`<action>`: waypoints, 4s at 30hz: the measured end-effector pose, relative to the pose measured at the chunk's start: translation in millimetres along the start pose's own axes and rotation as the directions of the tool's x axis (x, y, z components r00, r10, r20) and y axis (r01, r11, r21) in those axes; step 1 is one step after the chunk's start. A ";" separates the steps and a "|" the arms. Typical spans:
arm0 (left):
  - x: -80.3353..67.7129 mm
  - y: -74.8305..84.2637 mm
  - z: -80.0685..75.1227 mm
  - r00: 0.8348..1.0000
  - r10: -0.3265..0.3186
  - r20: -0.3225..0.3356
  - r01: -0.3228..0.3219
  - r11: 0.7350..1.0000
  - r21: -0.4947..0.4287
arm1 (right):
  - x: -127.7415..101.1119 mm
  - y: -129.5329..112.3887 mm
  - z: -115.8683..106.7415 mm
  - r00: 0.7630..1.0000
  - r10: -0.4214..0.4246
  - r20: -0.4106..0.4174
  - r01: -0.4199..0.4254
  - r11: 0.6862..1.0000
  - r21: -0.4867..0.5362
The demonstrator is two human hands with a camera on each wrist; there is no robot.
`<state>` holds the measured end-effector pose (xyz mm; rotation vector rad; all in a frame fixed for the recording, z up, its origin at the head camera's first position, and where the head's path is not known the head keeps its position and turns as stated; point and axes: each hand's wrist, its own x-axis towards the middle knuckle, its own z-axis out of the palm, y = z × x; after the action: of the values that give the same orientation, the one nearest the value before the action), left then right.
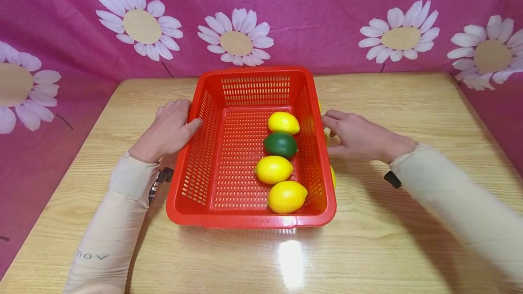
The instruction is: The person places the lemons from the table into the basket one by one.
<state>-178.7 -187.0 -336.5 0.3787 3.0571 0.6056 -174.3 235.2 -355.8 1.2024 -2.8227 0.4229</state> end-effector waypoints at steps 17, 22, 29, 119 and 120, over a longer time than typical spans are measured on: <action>0.3 -0.5 0.0 1.000 -0.001 -0.005 0.001 1.000 -0.003 | 12.2 0.4 12.2 0.998 0.041 0.048 -0.044 0.996 0.071; 0.1 1.0 -0.5 1.000 0.000 -0.008 0.000 1.000 -0.001 | 14.9 0.7 13.6 0.996 0.069 0.063 -0.075 0.992 0.099; 0.0 1.2 -0.4 1.000 -0.005 -0.005 0.005 1.000 0.001 | 17.8 -0.3 13.6 0.993 0.070 0.096 -0.083 0.987 0.137; -1.3 0.7 -2.9 1.000 -0.003 0.002 0.003 1.000 0.016 | 61.9 -18.6 -83.2 0.999 -0.015 -0.034 0.010 0.991 -0.135; -1.2 0.7 -2.8 1.000 -0.004 0.002 0.004 1.000 0.015 | 64.0 -18.8 -82.6 0.999 -0.012 -0.031 0.007 0.991 -0.133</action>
<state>-177.6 -187.7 -333.7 0.3728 3.0613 0.5820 -210.9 199.9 -262.7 1.1722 -2.7675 0.2469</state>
